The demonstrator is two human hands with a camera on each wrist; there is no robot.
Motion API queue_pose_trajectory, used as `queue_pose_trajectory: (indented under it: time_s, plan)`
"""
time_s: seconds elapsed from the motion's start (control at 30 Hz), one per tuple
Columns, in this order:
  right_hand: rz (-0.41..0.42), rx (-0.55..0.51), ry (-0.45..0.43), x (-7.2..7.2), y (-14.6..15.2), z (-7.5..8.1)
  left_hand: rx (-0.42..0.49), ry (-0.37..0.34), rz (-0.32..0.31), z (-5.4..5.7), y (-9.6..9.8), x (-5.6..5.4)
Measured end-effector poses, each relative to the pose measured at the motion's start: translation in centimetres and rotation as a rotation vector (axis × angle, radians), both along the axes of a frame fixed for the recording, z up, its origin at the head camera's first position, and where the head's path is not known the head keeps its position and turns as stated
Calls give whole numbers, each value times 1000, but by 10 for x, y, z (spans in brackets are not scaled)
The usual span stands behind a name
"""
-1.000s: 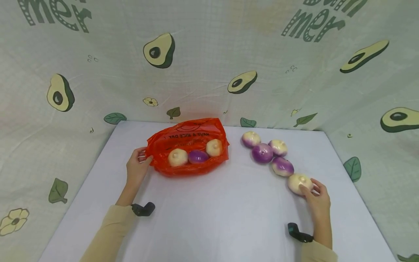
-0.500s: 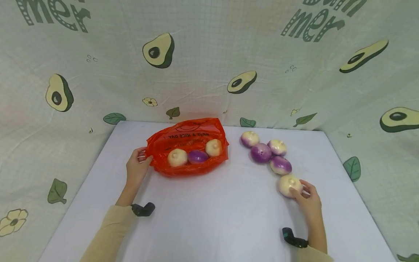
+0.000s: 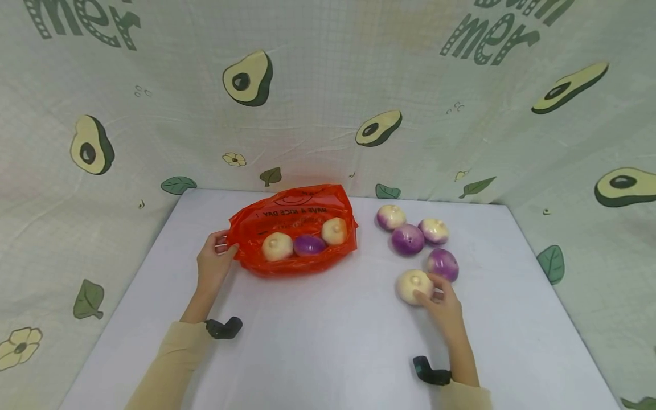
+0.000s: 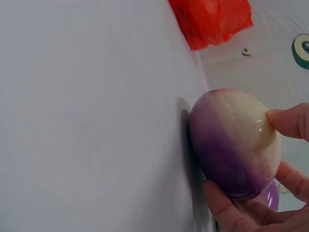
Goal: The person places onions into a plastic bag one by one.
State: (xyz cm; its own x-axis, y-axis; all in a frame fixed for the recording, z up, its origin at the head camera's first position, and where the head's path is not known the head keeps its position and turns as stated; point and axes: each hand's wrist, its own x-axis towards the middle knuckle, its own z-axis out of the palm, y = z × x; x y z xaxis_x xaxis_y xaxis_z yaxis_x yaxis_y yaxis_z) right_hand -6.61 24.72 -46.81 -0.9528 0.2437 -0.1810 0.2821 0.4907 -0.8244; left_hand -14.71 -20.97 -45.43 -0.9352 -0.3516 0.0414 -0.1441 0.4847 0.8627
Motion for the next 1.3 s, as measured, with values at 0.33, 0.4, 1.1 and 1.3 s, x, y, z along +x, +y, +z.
queue_pose_trajectory:
  time_s: [0.33, 0.4, 1.1, 1.3]
  plan:
    - [110, -3, 63, -11, -35, -5, 31, -12, -3, 0, 0, 0]
    - [129, -3, 69, -13, -42, -5, 43, -13, -6, 1, 1, 0]
    - [332, -41, 282, -51, -111, 62, 51, -20, 0, 3, -1, 3]
    - [391, -38, 293, -67, -133, 72, 62, -12, 1, 2, -2, 4]
